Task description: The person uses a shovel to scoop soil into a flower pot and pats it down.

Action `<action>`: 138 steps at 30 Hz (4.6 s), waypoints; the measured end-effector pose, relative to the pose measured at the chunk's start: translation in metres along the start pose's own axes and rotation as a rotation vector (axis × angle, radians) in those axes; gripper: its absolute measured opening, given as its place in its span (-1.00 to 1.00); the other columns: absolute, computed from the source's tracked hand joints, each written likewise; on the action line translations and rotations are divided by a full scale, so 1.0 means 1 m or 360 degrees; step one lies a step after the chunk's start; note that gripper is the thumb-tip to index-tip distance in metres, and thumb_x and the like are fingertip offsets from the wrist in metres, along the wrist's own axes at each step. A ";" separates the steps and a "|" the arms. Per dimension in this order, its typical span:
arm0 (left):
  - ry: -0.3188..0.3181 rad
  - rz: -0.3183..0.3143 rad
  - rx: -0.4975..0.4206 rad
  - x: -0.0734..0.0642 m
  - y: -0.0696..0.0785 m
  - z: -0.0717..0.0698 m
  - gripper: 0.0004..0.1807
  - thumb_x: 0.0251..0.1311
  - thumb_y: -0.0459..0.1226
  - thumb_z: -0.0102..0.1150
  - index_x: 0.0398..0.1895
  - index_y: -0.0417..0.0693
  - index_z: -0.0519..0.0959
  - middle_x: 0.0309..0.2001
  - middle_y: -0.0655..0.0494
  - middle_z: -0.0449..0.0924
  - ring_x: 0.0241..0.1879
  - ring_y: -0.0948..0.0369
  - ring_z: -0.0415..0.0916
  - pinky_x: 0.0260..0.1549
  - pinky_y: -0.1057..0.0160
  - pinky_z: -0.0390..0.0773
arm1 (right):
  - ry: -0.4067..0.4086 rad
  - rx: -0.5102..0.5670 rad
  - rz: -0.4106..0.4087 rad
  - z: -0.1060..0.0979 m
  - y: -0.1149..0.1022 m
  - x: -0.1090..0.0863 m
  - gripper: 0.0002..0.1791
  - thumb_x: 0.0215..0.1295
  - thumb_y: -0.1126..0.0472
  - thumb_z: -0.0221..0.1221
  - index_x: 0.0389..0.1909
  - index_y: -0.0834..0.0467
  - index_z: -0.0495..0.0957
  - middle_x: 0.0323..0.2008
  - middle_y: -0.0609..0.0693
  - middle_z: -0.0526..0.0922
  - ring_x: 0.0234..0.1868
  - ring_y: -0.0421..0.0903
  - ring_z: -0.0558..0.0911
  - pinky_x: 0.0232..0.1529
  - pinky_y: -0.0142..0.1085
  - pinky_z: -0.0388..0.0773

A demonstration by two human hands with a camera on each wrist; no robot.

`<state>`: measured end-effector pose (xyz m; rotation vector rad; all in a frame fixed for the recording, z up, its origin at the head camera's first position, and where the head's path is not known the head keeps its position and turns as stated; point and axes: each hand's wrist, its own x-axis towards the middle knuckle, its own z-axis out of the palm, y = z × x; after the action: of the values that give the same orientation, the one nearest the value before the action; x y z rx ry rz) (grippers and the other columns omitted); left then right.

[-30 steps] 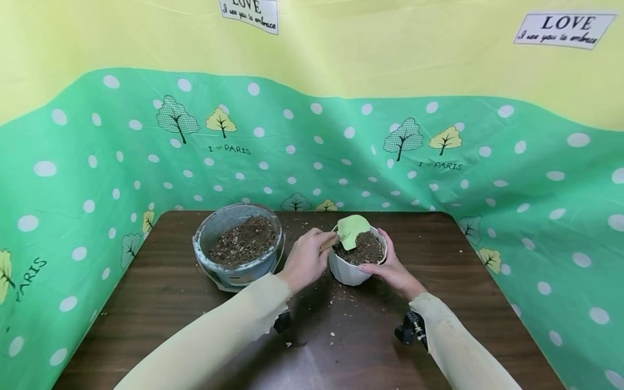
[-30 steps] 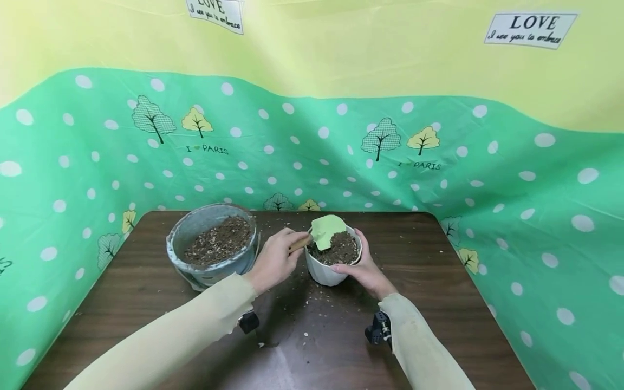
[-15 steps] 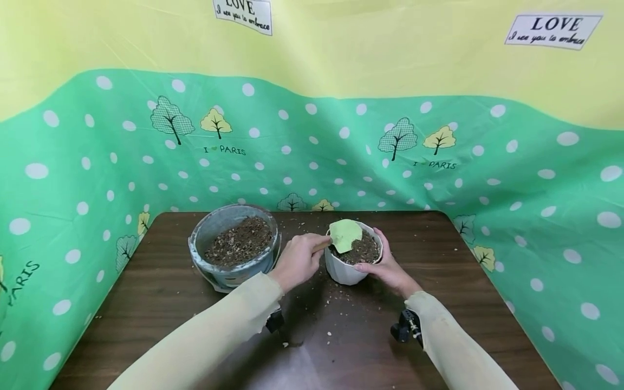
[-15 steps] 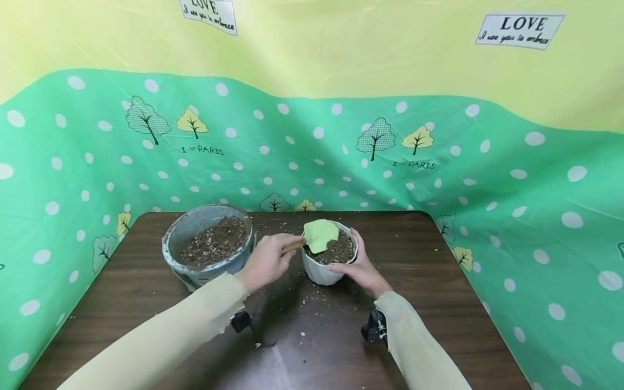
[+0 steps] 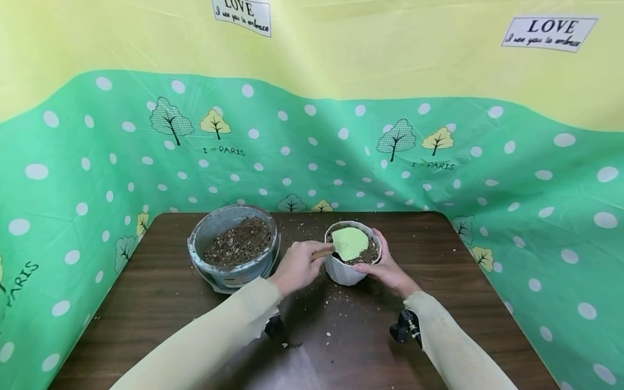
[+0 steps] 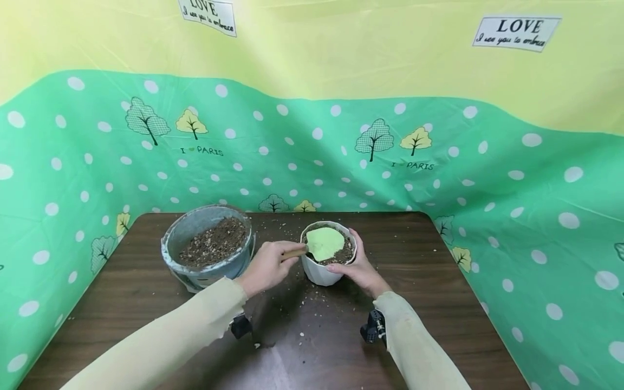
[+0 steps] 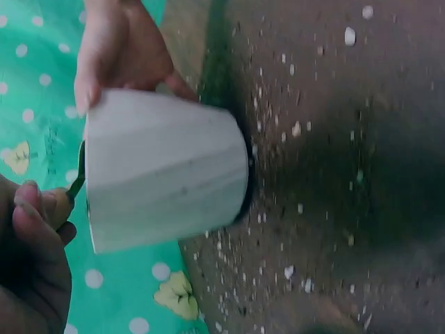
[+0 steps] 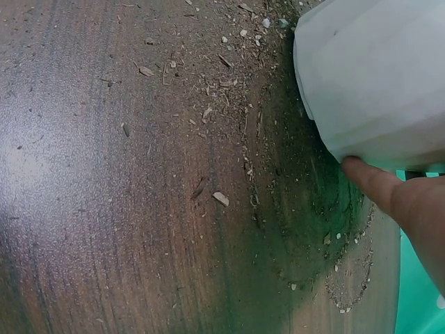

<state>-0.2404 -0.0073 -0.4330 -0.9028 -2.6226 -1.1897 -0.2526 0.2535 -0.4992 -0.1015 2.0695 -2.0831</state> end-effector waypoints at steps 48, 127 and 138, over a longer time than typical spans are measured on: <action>-0.0084 0.0664 0.1296 0.000 -0.064 -0.225 -0.45 -0.18 -0.76 -0.06 -0.29 -0.11 0.74 -0.28 0.07 0.64 -0.27 0.05 0.53 -0.43 0.10 0.58 | -0.0007 -0.0130 0.0035 -0.004 -0.004 0.006 0.27 0.20 0.35 0.33 0.55 -0.13 -0.50 0.49 0.26 -0.30 0.35 0.31 0.16 0.06 -0.05 0.46; -0.0499 -0.0904 -0.0182 -0.053 -0.111 -0.217 -0.73 0.23 -0.19 0.36 -0.12 -0.20 0.73 -0.31 -0.10 0.73 -0.79 0.27 0.28 -0.71 0.30 0.35 | -0.0008 -0.0130 -0.0003 -0.004 -0.004 0.006 0.30 0.16 0.32 0.37 0.55 -0.07 -0.49 0.47 0.31 -0.27 0.37 0.33 0.06 0.03 -0.06 0.45; -0.0316 -0.0995 -0.0220 -0.061 -0.110 -0.202 -0.62 0.21 -0.23 0.37 0.02 -0.28 0.66 -0.18 -0.06 0.74 -0.56 0.25 0.47 -0.65 0.26 0.37 | -0.0013 -0.0122 0.0018 -0.005 -0.002 0.007 0.29 0.18 0.34 0.35 0.55 -0.12 -0.51 0.48 0.29 -0.29 0.37 0.31 0.08 0.02 -0.08 0.47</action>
<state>-0.2795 -0.2377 -0.3868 -0.2055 -3.1392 -1.4819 -0.2608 0.2573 -0.4981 -0.1098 2.1401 -1.9940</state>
